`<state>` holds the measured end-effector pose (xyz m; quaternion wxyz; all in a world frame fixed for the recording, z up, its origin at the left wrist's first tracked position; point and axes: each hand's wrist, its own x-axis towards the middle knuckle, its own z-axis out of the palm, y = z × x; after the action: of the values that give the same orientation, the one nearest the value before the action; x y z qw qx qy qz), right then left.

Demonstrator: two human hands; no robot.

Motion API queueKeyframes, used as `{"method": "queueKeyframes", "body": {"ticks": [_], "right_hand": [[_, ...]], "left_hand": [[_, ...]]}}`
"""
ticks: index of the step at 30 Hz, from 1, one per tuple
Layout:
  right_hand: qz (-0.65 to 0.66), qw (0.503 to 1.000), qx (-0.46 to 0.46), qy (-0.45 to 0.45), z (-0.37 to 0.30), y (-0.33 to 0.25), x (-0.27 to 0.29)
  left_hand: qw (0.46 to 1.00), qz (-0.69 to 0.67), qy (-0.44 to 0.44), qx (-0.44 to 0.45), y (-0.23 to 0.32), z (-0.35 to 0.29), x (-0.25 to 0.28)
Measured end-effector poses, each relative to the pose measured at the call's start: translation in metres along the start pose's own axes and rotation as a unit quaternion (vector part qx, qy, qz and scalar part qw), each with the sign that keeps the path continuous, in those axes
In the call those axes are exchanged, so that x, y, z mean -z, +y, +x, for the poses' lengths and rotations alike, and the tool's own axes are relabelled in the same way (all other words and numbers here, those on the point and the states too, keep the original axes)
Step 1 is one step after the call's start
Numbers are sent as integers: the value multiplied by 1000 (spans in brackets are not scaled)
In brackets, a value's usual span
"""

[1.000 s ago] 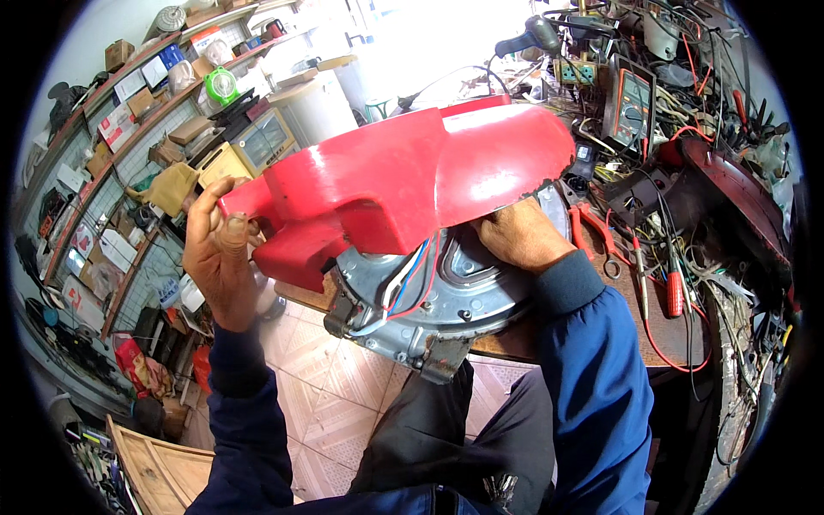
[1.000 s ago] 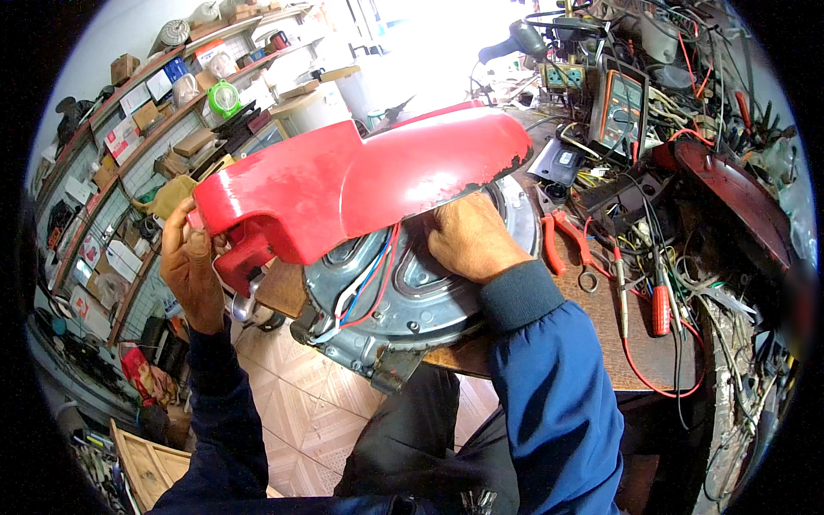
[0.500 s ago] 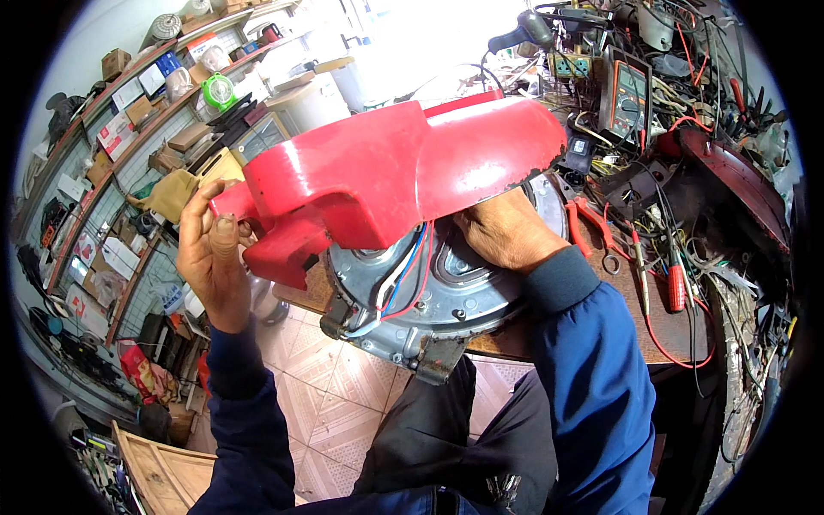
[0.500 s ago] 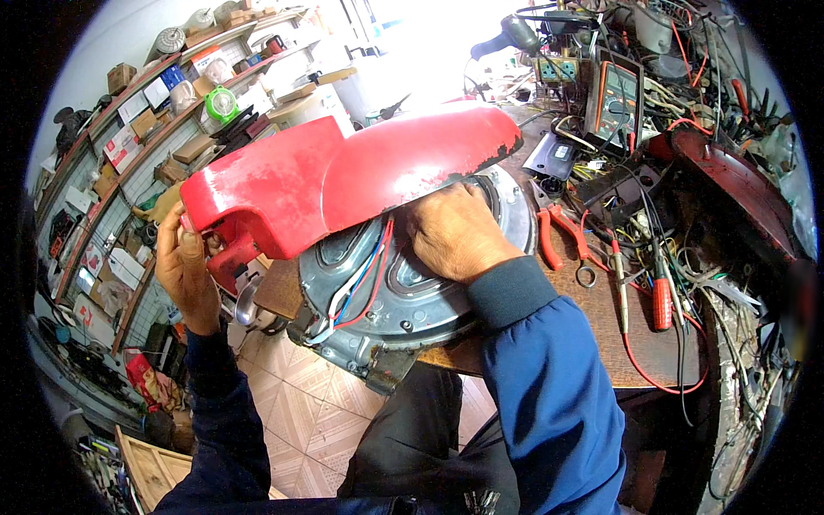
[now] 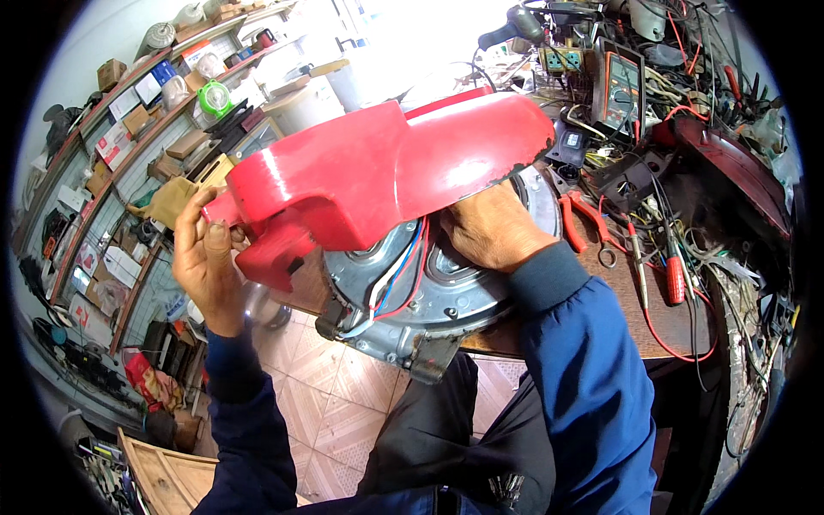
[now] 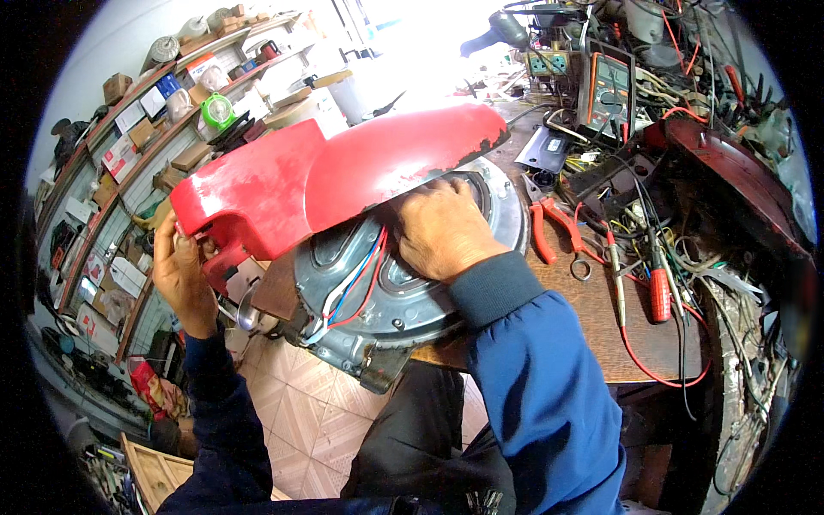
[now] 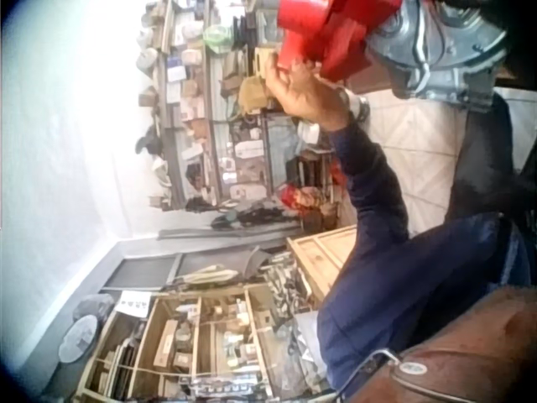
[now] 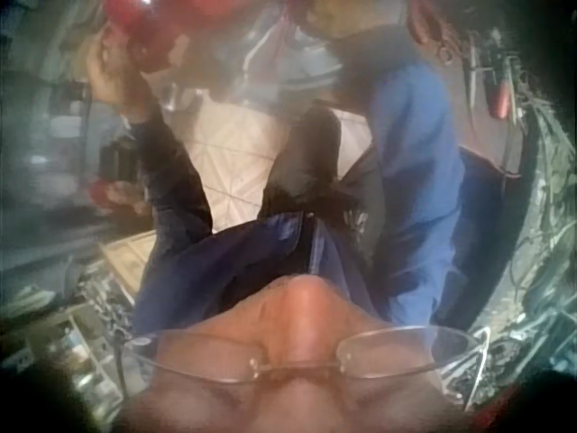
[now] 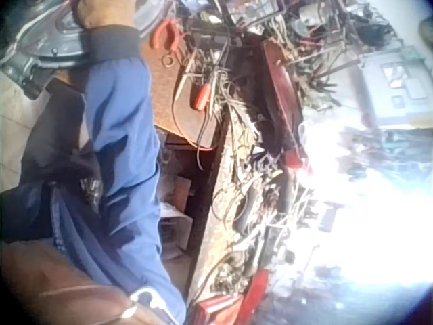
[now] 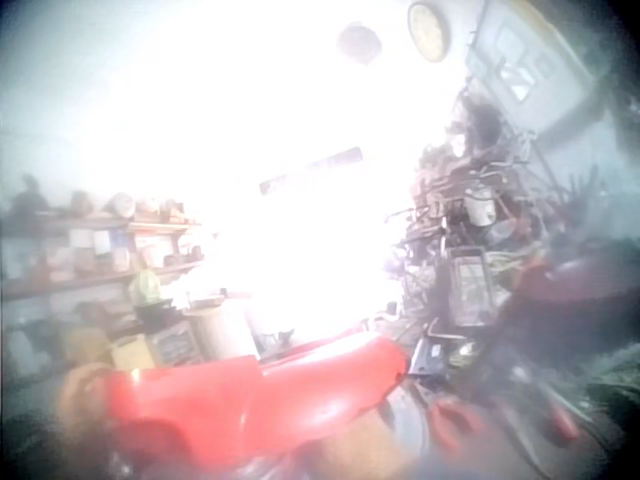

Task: The person holds a red plastic housing and a metal base unit, repeatedly aligning and fitting the housing onto the base. They adjust the position of the housing and check the internal wiring connections multiple times without completing the assembly.

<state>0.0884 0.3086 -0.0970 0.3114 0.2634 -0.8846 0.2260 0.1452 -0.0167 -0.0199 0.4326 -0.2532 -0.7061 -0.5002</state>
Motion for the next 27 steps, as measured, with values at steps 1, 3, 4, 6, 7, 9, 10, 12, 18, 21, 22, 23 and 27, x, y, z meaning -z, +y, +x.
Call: {"method": "queueKeyframes", "body": {"ticks": [1, 3, 4, 6, 7, 9, 10, 12, 18, 21, 22, 23, 27], "right_hand": [[8, 1000, -8, 0, 1, 0, 0], [44, 999, -15, 13, 2, 2, -1], [61, 998, -19, 23, 2, 3, 0], [95, 994, -26, 43, 2, 3, 2], [139, 988, -34, 59, 1, 2, 4], [166, 983, -32, 65, 1, 2, 5], [182, 980, -30, 67, 1, 1, 6], [211, 975, -26, 63, 1, -1, 9], [193, 981, 14, 33, 2, 2, 8], [165, 986, 10, 12, 0, 1, 10], [152, 988, 17, 16, -1, 0, 10], [142, 990, 14, 11, -1, 3, 6], [130, 991, 25, 28, -2, 1, 9]], "left_hand": [[1000, -3, 1, 3, 0, 0, 0], [1000, -9, 2, 8, 0, -1, 0], [1000, -9, 2, 10, 1, -2, -1], [1000, -9, 2, 14, 2, -2, -1], [1000, -4, 0, 5, 5, -3, -3], [1000, 7, -5, -13, 11, -3, -9], [1000, 10, -7, -6, 12, -4, -8], [1000, 16, -12, 9, 13, -5, -5], [1000, 25, -11, -3, 18, -6, -7], [1000, 4, -30, 1, 14, -6, -5], [1000, 1, -30, 3, 14, -7, -5], [1000, -2, -31, 5, 14, -7, -5], [999, 24, -31, -4, 18, -6, -6]]}}
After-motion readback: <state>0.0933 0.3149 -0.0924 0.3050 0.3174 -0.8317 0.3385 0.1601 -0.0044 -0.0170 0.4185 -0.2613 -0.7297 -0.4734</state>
